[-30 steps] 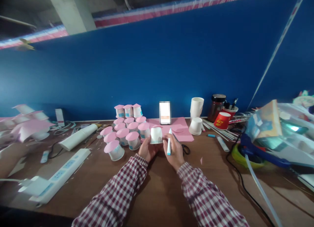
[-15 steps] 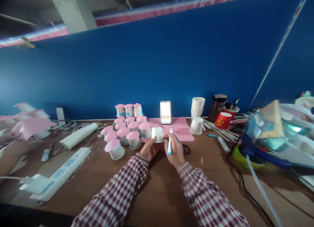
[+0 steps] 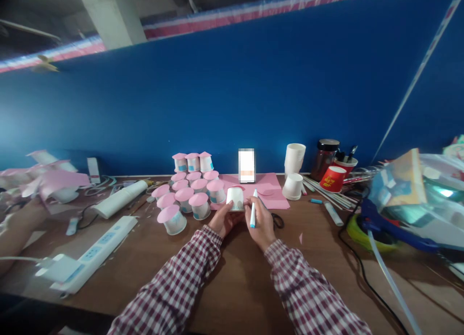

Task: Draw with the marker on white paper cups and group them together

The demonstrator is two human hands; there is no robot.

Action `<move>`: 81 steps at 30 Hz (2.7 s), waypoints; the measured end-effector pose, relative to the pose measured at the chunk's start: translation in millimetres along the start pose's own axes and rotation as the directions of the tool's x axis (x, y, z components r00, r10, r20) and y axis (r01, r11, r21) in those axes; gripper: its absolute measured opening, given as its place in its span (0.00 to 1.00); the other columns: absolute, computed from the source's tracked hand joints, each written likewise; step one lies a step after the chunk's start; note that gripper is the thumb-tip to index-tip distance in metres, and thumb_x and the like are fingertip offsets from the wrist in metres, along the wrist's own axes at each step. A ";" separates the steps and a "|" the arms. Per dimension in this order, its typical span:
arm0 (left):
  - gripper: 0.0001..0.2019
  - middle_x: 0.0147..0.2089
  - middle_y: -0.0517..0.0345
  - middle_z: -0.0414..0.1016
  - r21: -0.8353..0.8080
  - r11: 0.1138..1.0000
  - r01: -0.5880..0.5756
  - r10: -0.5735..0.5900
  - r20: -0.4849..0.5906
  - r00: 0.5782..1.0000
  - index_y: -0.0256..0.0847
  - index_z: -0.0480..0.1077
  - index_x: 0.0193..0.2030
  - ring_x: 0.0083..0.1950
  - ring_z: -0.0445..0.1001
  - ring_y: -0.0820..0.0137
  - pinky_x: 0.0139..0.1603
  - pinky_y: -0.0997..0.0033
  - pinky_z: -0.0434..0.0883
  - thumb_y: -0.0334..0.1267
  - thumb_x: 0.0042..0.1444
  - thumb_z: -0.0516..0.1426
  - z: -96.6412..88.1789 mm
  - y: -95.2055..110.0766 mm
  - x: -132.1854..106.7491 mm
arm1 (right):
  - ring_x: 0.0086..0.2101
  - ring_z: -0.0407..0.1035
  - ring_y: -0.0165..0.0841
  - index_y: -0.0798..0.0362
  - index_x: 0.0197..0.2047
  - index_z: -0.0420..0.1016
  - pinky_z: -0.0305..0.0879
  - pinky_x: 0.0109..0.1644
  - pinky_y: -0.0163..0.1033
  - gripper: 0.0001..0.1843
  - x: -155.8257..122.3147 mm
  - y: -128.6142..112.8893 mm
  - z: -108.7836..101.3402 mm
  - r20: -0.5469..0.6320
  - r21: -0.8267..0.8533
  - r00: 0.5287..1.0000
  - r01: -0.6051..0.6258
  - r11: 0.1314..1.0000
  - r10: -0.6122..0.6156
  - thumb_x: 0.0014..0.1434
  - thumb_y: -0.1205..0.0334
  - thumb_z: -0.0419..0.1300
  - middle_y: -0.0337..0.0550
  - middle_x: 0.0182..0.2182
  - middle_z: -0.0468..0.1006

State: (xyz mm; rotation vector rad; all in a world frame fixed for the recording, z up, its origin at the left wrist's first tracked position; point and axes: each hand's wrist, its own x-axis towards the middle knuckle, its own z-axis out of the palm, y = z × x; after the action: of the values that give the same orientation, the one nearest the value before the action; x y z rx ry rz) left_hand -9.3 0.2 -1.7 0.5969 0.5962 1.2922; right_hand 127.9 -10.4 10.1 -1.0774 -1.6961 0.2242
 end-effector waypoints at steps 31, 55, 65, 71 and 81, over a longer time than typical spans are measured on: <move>0.18 0.42 0.50 0.75 0.072 0.991 -0.111 0.114 -0.040 0.993 0.36 0.67 0.45 0.39 0.75 0.68 0.43 0.65 0.72 0.41 0.49 0.63 8.6 1.5 -3.0 | 0.39 0.73 0.38 0.54 0.47 0.65 0.69 0.44 0.43 0.15 -1.3 3.3 -0.8 -0.038 -0.043 0.999 -0.016 0.999 0.014 0.61 0.55 0.51 0.50 0.39 0.76; 0.26 0.46 0.45 0.74 0.100 0.986 -0.137 0.138 0.000 0.990 0.34 0.66 0.50 0.44 0.75 0.63 0.46 0.63 0.70 0.34 0.42 0.66 9.8 2.3 -4.0 | 0.40 0.73 0.39 0.53 0.48 0.65 0.69 0.45 0.44 0.14 -1.6 -0.8 -1.4 -0.007 -0.025 0.999 -0.048 0.999 0.048 0.61 0.57 0.51 0.49 0.40 0.77; 0.25 0.43 0.47 0.75 0.082 0.986 -0.146 0.146 0.008 0.989 0.33 0.66 0.51 0.40 0.75 0.67 0.43 0.67 0.71 0.33 0.44 0.65 9.0 0.4 -3.9 | 0.40 0.73 0.39 0.53 0.49 0.65 0.70 0.43 0.43 0.16 -1.3 2.3 -0.7 0.009 -0.069 0.999 -0.047 0.997 0.047 0.60 0.56 0.51 0.49 0.41 0.77; 0.27 0.42 0.47 0.76 0.094 0.987 -0.131 0.131 0.002 0.991 0.34 0.66 0.52 0.39 0.75 0.66 0.42 0.68 0.71 0.34 0.44 0.65 8.7 1.3 -3.9 | 0.41 0.73 0.39 0.54 0.49 0.65 0.69 0.44 0.43 0.17 -1.4 2.1 -1.7 0.025 -0.062 0.998 -0.060 0.996 0.062 0.60 0.55 0.50 0.50 0.41 0.76; 0.25 0.44 0.46 0.75 0.093 0.986 -0.140 0.139 0.014 0.990 0.34 0.67 0.51 0.42 0.75 0.64 0.47 0.63 0.70 0.34 0.45 0.64 6.1 -0.7 -2.2 | 0.40 0.73 0.39 0.54 0.49 0.65 0.70 0.43 0.44 0.16 -1.4 3.8 -0.4 0.036 -0.046 0.997 -0.061 0.997 0.063 0.60 0.56 0.51 0.49 0.40 0.76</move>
State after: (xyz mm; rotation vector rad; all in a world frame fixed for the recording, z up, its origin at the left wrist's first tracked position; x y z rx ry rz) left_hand -4.9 -2.5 2.3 0.7311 0.6201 1.3984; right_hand 130.4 -9.5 7.0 -1.1664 -1.7093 0.2484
